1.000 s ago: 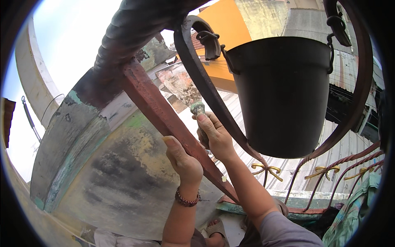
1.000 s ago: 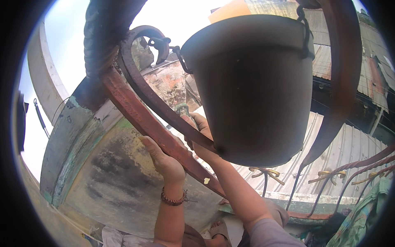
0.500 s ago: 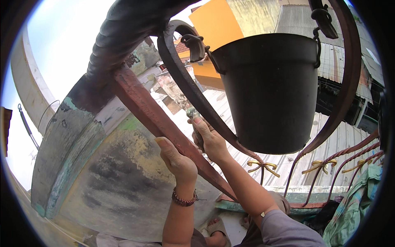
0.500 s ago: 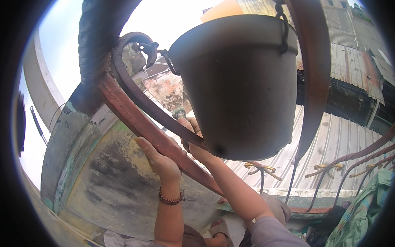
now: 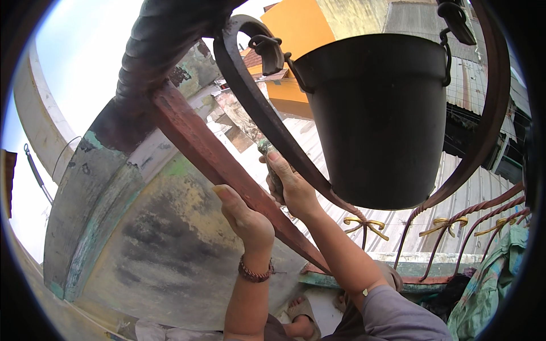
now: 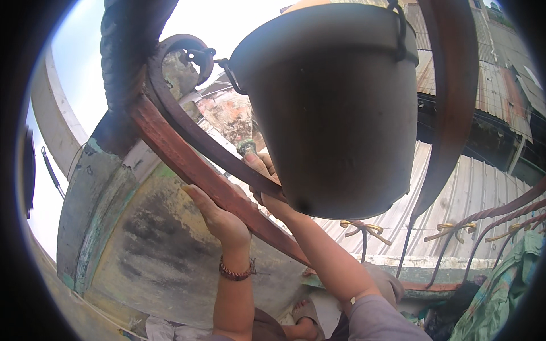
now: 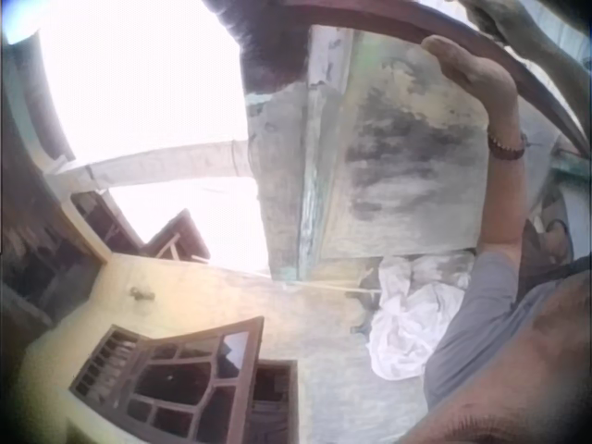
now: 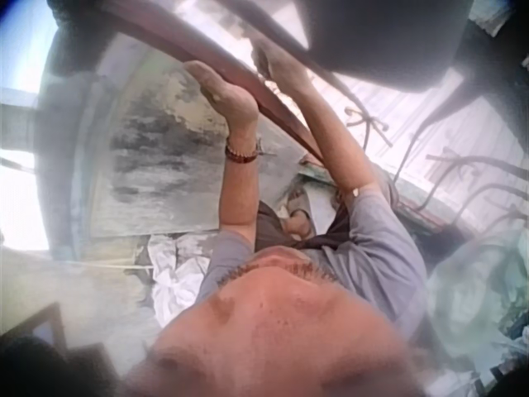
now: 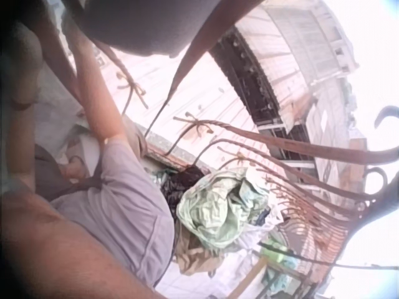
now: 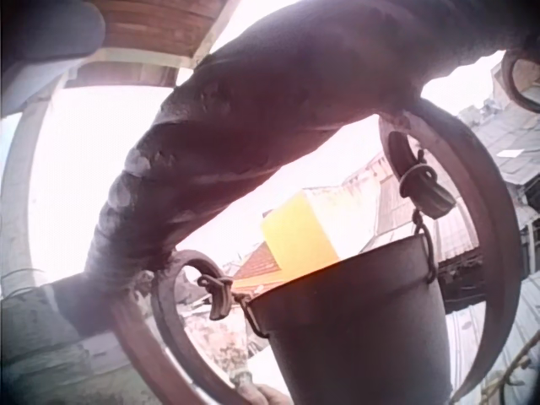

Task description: The person uses a metal scraper to remove old paint and rust from a curved metal railing. They work along the top rail and vertical supports, scraping away layers of paint and debris. The person occasionally wipes the surface with their hand to clear away loose material.

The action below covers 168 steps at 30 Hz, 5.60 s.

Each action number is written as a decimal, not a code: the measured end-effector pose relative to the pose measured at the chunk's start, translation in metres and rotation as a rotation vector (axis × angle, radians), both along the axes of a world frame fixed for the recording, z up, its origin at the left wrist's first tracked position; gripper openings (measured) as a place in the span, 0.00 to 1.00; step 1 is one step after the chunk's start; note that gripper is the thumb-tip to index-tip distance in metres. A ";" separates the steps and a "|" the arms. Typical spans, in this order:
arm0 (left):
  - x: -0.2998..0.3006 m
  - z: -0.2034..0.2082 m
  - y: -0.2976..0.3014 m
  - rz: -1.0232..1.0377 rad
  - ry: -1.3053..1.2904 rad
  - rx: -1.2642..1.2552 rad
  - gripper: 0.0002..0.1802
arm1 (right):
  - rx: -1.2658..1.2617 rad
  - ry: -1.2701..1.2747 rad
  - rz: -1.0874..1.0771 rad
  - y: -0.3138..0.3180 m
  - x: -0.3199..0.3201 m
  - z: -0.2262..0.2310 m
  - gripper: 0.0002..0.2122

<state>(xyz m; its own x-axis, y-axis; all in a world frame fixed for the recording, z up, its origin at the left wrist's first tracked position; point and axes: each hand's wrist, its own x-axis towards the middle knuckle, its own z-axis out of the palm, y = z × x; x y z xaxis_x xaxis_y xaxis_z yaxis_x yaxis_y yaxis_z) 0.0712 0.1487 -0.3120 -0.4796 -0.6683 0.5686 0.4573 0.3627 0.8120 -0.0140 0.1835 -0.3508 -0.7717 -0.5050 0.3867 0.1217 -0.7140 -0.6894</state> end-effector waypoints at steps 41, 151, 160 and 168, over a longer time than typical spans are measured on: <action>-0.001 -0.002 -0.005 -0.026 0.003 -0.028 0.39 | -0.045 -0.033 -0.086 -0.013 0.007 -0.005 0.20; 0.001 -0.003 0.002 0.027 0.056 -0.086 0.39 | 0.071 -0.103 -0.126 0.037 0.036 0.039 0.22; 0.001 0.000 0.005 0.011 0.103 -0.063 0.36 | 0.018 -0.112 -0.122 0.040 0.033 0.039 0.18; -0.001 -0.006 -0.003 0.028 0.037 -0.065 0.39 | 0.066 -0.077 -0.161 0.043 0.034 0.036 0.18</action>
